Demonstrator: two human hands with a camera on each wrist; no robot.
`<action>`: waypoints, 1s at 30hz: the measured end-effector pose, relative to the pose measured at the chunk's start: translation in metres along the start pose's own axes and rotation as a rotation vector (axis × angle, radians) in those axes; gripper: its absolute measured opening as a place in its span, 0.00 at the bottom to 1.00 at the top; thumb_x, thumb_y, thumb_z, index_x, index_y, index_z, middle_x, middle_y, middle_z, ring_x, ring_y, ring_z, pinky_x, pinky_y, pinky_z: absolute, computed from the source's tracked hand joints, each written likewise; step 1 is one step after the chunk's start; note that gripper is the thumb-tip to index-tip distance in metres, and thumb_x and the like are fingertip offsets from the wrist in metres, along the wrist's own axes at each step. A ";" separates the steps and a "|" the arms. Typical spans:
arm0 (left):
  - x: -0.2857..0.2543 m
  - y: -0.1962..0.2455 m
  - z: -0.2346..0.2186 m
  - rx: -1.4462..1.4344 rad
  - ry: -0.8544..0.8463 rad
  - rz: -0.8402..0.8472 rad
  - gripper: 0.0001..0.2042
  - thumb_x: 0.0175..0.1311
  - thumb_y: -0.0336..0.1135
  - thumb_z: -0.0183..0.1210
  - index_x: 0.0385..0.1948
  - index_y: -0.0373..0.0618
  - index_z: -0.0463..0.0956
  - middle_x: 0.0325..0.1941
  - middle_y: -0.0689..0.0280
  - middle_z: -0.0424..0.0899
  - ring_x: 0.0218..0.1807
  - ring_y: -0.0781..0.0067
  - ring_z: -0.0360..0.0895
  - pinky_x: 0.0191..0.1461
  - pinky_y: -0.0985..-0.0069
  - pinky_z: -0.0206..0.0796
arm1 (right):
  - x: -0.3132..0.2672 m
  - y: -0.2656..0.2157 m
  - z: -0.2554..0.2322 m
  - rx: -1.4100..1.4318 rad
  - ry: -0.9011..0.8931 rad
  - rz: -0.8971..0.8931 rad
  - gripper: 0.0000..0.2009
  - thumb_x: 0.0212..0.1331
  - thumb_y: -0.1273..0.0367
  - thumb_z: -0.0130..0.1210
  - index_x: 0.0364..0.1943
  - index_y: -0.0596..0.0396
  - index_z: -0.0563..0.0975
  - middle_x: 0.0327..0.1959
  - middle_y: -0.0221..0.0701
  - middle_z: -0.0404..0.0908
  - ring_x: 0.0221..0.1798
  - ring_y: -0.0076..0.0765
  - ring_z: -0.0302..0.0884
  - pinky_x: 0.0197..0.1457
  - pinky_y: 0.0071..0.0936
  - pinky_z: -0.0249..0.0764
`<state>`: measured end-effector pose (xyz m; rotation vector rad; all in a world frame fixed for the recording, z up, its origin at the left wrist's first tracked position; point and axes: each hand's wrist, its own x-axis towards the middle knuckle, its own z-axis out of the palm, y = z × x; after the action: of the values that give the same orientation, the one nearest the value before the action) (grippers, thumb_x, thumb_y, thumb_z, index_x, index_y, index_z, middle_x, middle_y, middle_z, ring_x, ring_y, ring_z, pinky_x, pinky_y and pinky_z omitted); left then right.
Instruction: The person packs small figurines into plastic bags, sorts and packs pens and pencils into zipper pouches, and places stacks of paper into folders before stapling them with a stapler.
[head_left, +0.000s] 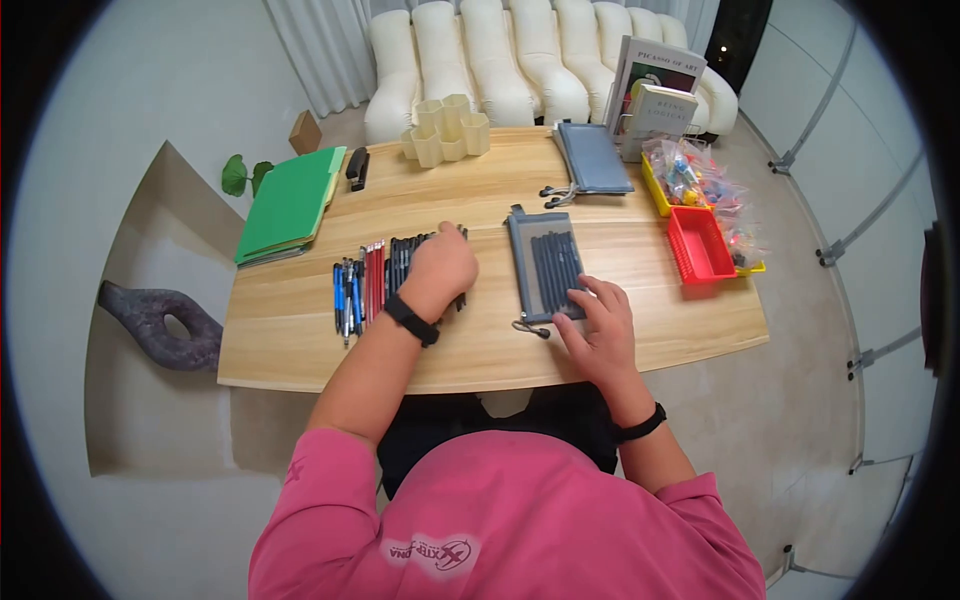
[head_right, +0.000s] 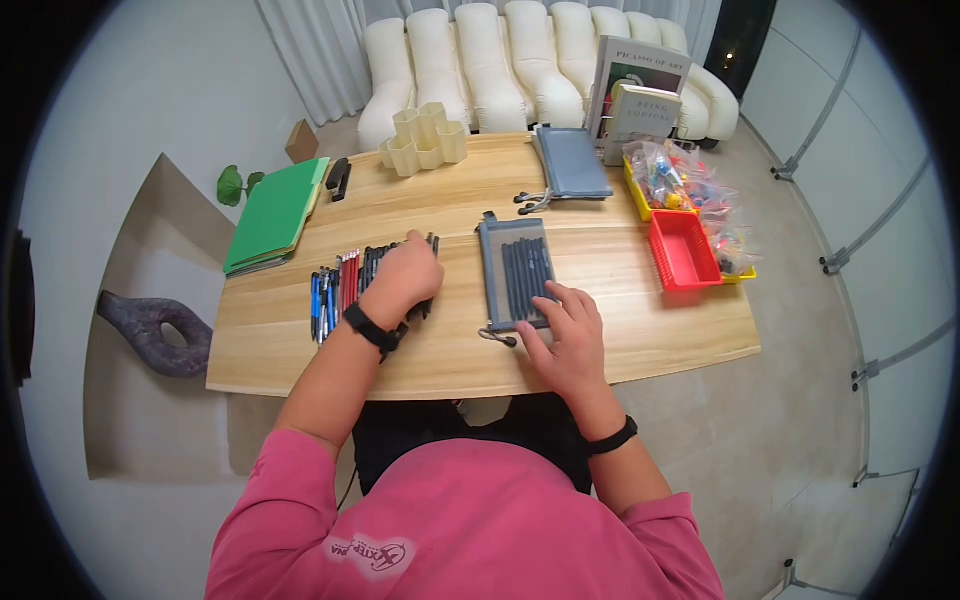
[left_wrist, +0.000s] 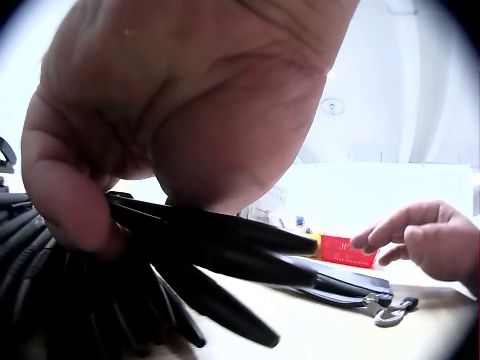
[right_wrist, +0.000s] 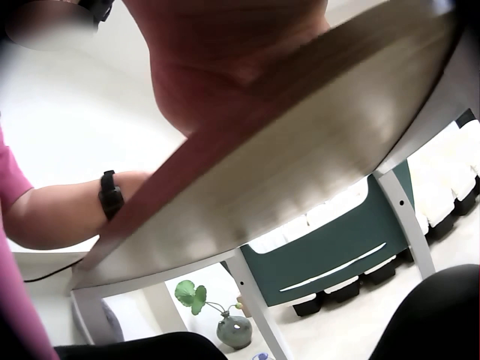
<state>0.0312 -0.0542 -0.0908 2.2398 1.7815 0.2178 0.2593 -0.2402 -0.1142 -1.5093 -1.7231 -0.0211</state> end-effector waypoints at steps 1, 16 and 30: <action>0.000 -0.002 0.000 -0.014 0.001 0.011 0.17 0.68 0.30 0.55 0.53 0.25 0.70 0.42 0.35 0.88 0.48 0.36 0.89 0.54 0.52 0.82 | 0.004 -0.003 0.000 0.033 0.076 0.040 0.16 0.58 0.62 0.73 0.46 0.54 0.87 0.55 0.42 0.87 0.61 0.57 0.81 0.64 0.47 0.76; -0.012 0.010 -0.016 -0.569 0.023 -0.005 0.19 0.68 0.31 0.58 0.57 0.30 0.74 0.36 0.47 0.89 0.33 0.48 0.90 0.37 0.60 0.81 | 0.076 -0.042 0.046 -0.272 -0.494 0.269 0.16 0.63 0.57 0.65 0.32 0.59 0.87 0.33 0.50 0.88 0.40 0.60 0.89 0.47 0.52 0.84; 0.010 0.046 0.047 -0.984 -0.115 -0.086 0.28 0.65 0.27 0.60 0.69 0.32 0.68 0.35 0.50 0.88 0.26 0.59 0.86 0.24 0.62 0.77 | 0.067 -0.026 0.030 -0.117 -0.379 0.389 0.15 0.74 0.60 0.54 0.38 0.58 0.82 0.37 0.48 0.88 0.44 0.63 0.86 0.50 0.55 0.81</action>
<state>0.0897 -0.0597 -0.1222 1.4253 1.2693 0.7386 0.2248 -0.1780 -0.0830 -2.0138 -1.7017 0.3954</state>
